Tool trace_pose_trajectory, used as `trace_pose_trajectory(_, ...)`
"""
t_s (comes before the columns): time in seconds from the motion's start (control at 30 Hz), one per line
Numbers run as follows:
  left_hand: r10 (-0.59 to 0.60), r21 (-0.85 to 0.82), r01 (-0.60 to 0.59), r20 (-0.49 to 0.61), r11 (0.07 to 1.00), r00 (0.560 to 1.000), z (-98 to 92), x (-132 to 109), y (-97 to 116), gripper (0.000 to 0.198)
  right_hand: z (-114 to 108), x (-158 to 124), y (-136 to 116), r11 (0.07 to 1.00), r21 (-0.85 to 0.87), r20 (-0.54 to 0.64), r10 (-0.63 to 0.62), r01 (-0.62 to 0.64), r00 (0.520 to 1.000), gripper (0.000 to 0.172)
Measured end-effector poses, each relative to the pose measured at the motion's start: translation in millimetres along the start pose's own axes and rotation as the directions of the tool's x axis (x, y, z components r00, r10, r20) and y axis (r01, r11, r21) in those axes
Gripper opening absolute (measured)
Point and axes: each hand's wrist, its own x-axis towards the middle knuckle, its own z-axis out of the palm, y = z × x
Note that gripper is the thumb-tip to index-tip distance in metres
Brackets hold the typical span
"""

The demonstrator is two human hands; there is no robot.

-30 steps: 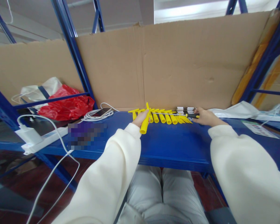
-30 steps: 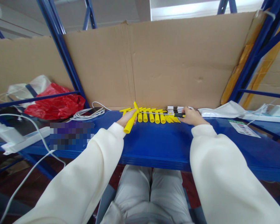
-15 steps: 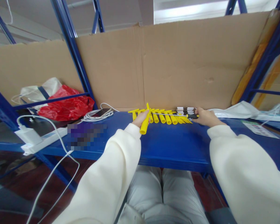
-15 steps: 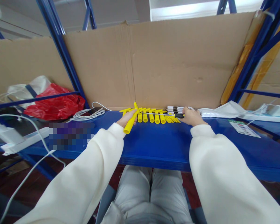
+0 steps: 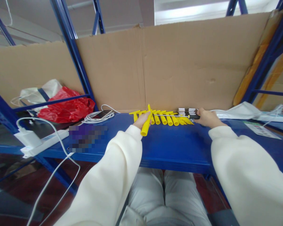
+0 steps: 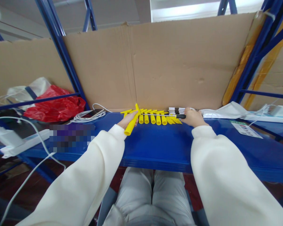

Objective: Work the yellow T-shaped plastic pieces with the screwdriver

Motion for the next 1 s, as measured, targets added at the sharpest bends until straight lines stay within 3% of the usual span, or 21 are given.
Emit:
trace_pose_trajectory(0.17,0.001,0.011,-0.001,-0.002,1.000,1.000,-0.6,1.0,-0.7,0.033,-1.8,1.2,-3.0,1.000,-0.005,0.060,-0.012,0.012,0.998,0.036)
trace_pose_trajectory(0.33,-0.014,0.022,0.014,-0.007,1.000,1.000,0.5,0.7,0.3,0.034,-1.3,1.4,-0.6,0.998,-0.016,0.007,-0.062,0.062,0.998,0.032)
trace_pose_trajectory(0.73,0.001,0.014,-0.001,-0.001,1.000,1.000,-1.0,1.7,-2.3,0.035,-4.0,0.7,-4.0,0.999,-0.023,0.103,-0.044,0.047,0.994,0.033)
trace_pose_trajectory(1.0,0.007,0.024,-0.007,0.009,1.000,1.000,-0.7,2.1,-1.6,0.033,-2.5,0.5,-1.5,0.996,-0.061,0.060,-0.056,0.059,0.997,0.029)
